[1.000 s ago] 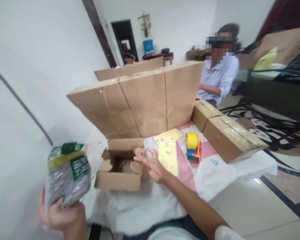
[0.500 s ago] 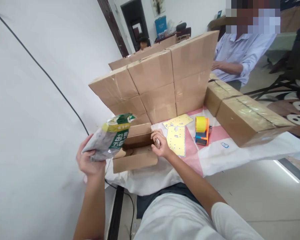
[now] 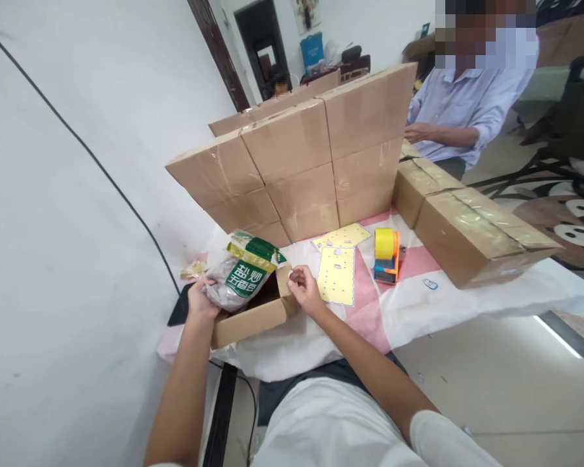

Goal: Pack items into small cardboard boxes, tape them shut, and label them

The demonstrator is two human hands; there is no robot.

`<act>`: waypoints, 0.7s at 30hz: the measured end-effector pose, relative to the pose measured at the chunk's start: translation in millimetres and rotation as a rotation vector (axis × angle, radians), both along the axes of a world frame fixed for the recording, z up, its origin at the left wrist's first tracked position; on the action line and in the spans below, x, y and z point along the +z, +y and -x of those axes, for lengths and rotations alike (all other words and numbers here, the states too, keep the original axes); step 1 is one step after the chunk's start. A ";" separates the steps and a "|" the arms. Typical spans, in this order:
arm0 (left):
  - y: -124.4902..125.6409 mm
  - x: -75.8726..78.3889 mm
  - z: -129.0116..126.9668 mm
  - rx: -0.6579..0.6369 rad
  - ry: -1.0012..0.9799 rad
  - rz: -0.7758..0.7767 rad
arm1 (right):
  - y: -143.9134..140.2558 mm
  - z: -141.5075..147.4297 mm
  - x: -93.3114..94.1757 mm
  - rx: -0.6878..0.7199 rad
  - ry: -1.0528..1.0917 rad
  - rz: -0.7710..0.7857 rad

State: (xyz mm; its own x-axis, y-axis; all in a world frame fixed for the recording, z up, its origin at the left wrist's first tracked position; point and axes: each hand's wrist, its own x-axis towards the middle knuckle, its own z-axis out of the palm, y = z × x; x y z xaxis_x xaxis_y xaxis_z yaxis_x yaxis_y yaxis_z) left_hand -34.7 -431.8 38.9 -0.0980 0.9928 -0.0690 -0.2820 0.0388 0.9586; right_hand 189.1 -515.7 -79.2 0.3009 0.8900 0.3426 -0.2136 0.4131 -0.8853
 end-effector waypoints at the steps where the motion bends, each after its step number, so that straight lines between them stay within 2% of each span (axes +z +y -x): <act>1: -1.3 2.5 2.3 0.001 -0.031 0.022 | -0.7 0.8 0.7 0.074 0.006 0.013; 3: -5.0 8.8 7.4 -0.010 -0.092 0.068 | -1.0 1.6 2.1 0.217 0.068 0.031; 5: -8.8 14.8 15.3 -0.014 -0.105 0.061 | -0.6 0.1 3.6 0.299 0.172 0.034; 8: -11.8 19.9 33.2 0.000 -0.054 -0.022 | -0.3 -5.4 6.1 0.256 0.306 0.021; 10: -11.6 18.5 44.4 -0.021 0.056 -0.082 | -1.0 -8.2 7.4 0.218 0.338 0.014; 13: -10.3 8.1 47.9 -0.218 0.418 -0.170 | -2.5 -8.2 7.8 0.236 0.326 0.006; 17: -9.5 -7.2 29.5 -0.579 1.049 -0.228 | -3.5 -5.3 6.6 0.234 0.305 -0.012; 19: -10.1 -6.2 21.9 -0.705 1.382 -0.293 | -3.3 -5.1 5.6 0.230 0.292 -0.014; 21: -12.6 0.8 22.5 -0.722 1.544 -0.403 | -3.1 -5.9 4.5 0.227 0.280 -0.016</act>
